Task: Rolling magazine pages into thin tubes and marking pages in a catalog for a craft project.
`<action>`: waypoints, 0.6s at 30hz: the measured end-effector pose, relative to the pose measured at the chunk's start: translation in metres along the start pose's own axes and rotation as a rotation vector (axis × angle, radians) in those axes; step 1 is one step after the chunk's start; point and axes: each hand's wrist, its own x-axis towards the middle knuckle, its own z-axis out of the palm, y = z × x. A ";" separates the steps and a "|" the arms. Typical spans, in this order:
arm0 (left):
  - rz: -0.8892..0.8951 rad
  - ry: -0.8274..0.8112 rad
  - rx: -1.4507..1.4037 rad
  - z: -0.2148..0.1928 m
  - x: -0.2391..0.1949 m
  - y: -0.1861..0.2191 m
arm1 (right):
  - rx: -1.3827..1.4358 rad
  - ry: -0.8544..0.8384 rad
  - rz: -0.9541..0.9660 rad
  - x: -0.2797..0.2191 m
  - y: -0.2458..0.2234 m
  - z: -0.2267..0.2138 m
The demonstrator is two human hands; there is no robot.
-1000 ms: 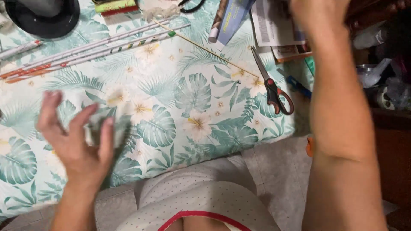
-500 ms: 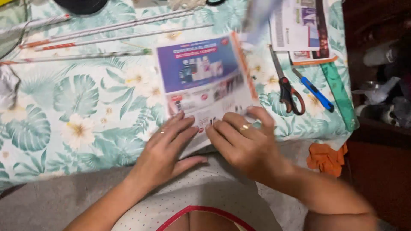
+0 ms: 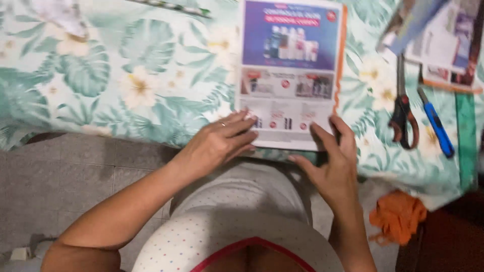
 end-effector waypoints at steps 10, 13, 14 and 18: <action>0.114 0.068 0.025 -0.012 -0.007 -0.025 | -0.092 0.187 -0.001 0.001 0.022 0.025; 0.091 0.098 -0.040 -0.069 0.030 -0.044 | -0.016 0.133 0.056 0.005 0.003 0.018; -0.467 0.043 -0.083 -0.088 0.042 -0.054 | -0.019 0.137 0.085 0.006 0.002 0.017; -0.191 0.050 0.774 -0.106 0.022 -0.193 | -0.107 0.110 0.163 0.006 0.007 0.014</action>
